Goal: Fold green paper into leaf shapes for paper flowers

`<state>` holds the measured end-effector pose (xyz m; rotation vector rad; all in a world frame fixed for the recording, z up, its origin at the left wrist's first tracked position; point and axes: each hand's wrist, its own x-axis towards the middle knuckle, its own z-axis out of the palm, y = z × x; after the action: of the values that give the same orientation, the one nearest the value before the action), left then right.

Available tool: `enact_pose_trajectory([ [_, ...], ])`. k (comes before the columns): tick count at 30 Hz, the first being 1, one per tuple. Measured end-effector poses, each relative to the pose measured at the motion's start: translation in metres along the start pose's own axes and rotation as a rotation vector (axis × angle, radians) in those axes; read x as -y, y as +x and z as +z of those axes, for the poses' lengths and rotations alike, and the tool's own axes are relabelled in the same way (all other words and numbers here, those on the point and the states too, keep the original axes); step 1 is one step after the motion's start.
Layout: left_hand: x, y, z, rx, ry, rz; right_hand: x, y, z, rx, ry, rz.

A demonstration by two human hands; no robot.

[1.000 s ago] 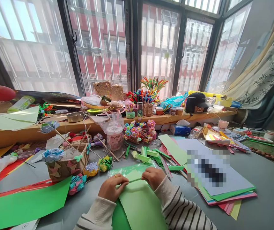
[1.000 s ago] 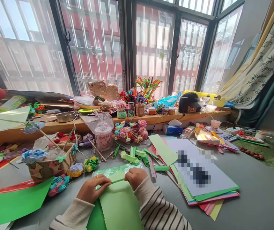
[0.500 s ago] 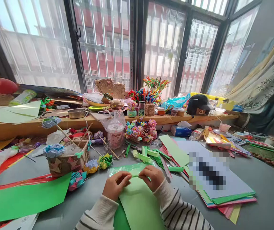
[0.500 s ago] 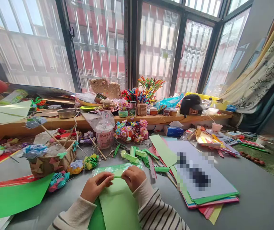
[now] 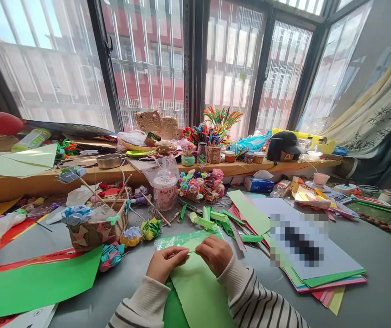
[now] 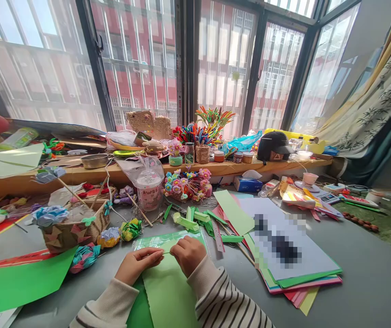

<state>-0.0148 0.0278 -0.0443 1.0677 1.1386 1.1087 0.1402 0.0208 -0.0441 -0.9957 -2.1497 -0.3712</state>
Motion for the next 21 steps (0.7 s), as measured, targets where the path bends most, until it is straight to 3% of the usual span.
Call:
enact_pose_trajectory([
  [3,0.001,0.001,-0.003,-0.027,0.042,0.040,-0.009,0.000,-0.003,0.000,0.007,0.027],
  [5,0.001,0.000,-0.005,-0.066,0.159,0.152,-0.019,0.000,-0.011,-0.069,0.021,0.114],
  [7,0.001,-0.002,-0.007,-0.091,0.385,0.356,-0.031,0.000,-0.023,-0.228,-0.002,0.256],
  [10,0.003,-0.004,-0.007,-0.020,0.786,0.673,-0.042,0.002,-0.041,-0.536,-0.098,0.363],
  [13,0.014,-0.002,-0.008,0.103,1.069,0.804,-0.047,0.003,-0.044,-0.644,-0.125,0.361],
  [15,0.022,0.001,-0.010,0.129,1.178,0.822,-0.050,0.001,-0.033,-0.518,-0.125,0.392],
  [18,0.032,0.004,-0.012,0.156,1.265,0.804,-0.057,-0.005,-0.006,-0.015,-0.159,0.412],
  [21,0.035,0.004,-0.012,0.152,1.270,0.796,-0.062,-0.011,0.011,0.062,-0.139,0.410],
])
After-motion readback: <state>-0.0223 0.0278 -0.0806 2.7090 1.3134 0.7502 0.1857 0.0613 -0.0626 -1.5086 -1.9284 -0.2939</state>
